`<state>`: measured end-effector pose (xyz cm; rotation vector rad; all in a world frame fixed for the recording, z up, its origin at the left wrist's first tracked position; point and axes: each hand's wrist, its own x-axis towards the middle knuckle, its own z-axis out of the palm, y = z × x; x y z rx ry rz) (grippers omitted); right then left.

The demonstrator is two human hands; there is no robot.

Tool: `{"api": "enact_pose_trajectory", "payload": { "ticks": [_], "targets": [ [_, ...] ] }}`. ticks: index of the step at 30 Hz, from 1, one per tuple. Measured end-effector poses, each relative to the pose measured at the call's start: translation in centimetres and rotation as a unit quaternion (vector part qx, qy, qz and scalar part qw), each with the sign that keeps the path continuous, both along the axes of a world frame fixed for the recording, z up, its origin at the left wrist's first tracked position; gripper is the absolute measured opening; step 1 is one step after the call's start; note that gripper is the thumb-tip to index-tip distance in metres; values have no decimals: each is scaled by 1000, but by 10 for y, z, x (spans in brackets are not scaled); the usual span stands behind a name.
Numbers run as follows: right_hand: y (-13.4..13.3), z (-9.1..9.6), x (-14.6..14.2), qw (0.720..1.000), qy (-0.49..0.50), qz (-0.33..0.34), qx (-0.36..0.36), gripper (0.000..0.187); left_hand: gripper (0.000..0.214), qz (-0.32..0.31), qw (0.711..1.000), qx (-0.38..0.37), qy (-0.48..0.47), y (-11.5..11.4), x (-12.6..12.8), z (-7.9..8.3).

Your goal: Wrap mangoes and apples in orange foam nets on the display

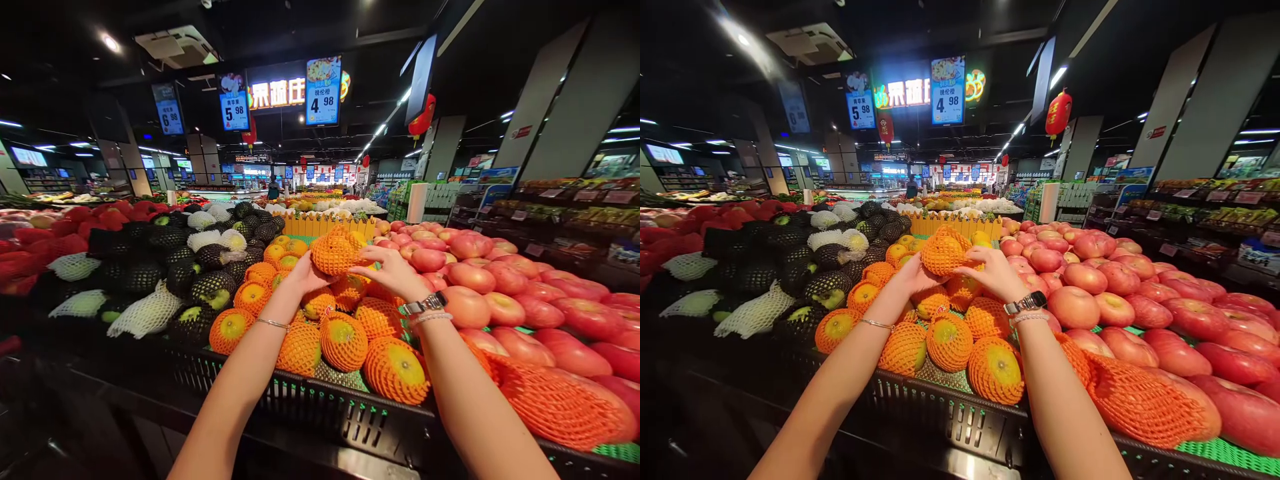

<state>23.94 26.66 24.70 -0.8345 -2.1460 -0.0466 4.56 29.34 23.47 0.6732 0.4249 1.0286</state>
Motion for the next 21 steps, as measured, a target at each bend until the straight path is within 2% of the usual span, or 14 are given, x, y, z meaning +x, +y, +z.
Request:
{"api": "enact_pose_trajectory", "payload": {
  "ticks": [4, 8, 11, 16, 21],
  "targets": [
    [8, 0, 9, 997, -53, -8, -51, 28, 44, -29, 999, 14, -1, 1, -3, -2],
    [16, -3, 15, 994, -45, 33, -90, 29, 47, -58, 997, 33, 51, 1, -5, -4],
    [16, -5, 14, 996, 4, 54, -72, 26, 46, -24, 996, 48, 66, -2, -5, 0],
    [3, -6, -1, 996, 83, 14, -12, 30, 41, 48, 996, 55, 44, -3, -1, 5],
    [-5, -3, -6, 998, 38, 13, -50, 32, 45, 64, 995, 46, 54, -3, 8, 0]
  ]
}}
